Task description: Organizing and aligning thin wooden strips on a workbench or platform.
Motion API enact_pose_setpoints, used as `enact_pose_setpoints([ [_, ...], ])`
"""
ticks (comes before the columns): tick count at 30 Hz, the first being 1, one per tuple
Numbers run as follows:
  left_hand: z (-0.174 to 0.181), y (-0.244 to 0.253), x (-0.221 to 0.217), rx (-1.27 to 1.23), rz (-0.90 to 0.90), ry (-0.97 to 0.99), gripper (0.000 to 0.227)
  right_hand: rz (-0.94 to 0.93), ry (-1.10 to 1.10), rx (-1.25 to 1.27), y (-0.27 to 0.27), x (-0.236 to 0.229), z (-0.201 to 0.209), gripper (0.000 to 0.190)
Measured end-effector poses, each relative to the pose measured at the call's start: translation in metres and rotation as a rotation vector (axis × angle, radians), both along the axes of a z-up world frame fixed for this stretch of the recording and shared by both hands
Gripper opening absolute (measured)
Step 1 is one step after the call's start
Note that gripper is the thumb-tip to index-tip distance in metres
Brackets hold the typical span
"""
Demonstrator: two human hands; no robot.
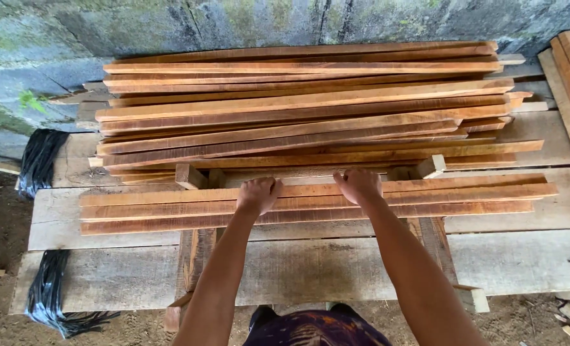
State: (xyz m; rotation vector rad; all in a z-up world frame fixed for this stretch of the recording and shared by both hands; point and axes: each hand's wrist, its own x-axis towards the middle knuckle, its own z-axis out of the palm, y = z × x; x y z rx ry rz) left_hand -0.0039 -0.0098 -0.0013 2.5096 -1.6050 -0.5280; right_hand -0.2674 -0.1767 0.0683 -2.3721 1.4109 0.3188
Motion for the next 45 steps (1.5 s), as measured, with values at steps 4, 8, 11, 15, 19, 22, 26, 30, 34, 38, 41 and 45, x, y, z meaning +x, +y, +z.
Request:
enact_pose_setpoints([
  [4, -0.014, -0.028, 0.012, 0.128, 0.113, 0.034, 0.07, -0.022, -0.087, 0.049, -0.019, 0.003, -0.003, 0.073],
  [8, 0.016, -0.051, 0.041, 0.144, 0.176, 0.029, 0.066, 0.059, -0.085, -0.116, -0.062, 0.004, -0.011, 0.059],
  [11, 0.044, -0.07, 0.079, 0.162, 0.155, -0.036, 0.065, 0.15, -0.159, -0.332, -0.11, 0.009, -0.027, 0.042],
  [15, 0.038, -0.113, 0.154, -0.482, -0.126, -0.418, 0.022, 0.372, -0.465, -0.744, -0.171, 0.028, -0.003, 0.034],
  [19, 0.088, -0.158, 0.158, -0.625, -0.136, -0.61, 0.036, 0.38, -0.595, -0.872, -0.208, 0.062, 0.016, 0.065],
  [22, 0.032, -0.196, 0.154, -0.663, -0.128, -0.422, 0.056, 0.289, -0.681, -0.767, -0.211, 0.083, 0.002, 0.058],
  [26, -0.018, -0.19, 0.154, -0.496, -0.02, -0.502, 0.073, 0.367, -0.436, -0.802, -0.212, 0.092, -0.042, 0.061],
  [30, 0.005, -0.183, 0.149, -0.429, -0.03, -0.336, 0.085, 0.362, -0.487, -0.848, -0.22, 0.098, -0.038, 0.062],
  [34, -0.039, -0.193, 0.157, -0.423, -0.013, -0.38, 0.073, 0.349, -0.467, -0.849, -0.221, 0.094, -0.054, 0.06],
  [38, -0.094, -0.22, 0.173, -0.4, -0.034, -0.511, 0.051, 0.378, -0.302, -0.979, -0.238, 0.089, -0.072, 0.052],
  [41, -0.068, -0.215, 0.18, -0.546, -0.083, -0.67, 0.037, 0.426, -0.29, -1.112, -0.221, 0.083, -0.032, 0.055],
  [45, 0.012, -0.159, 0.159, -0.673, -0.15, -0.759, 0.083, 0.445, -0.3, -1.18, -0.191, 0.048, 0.01, 0.07],
])
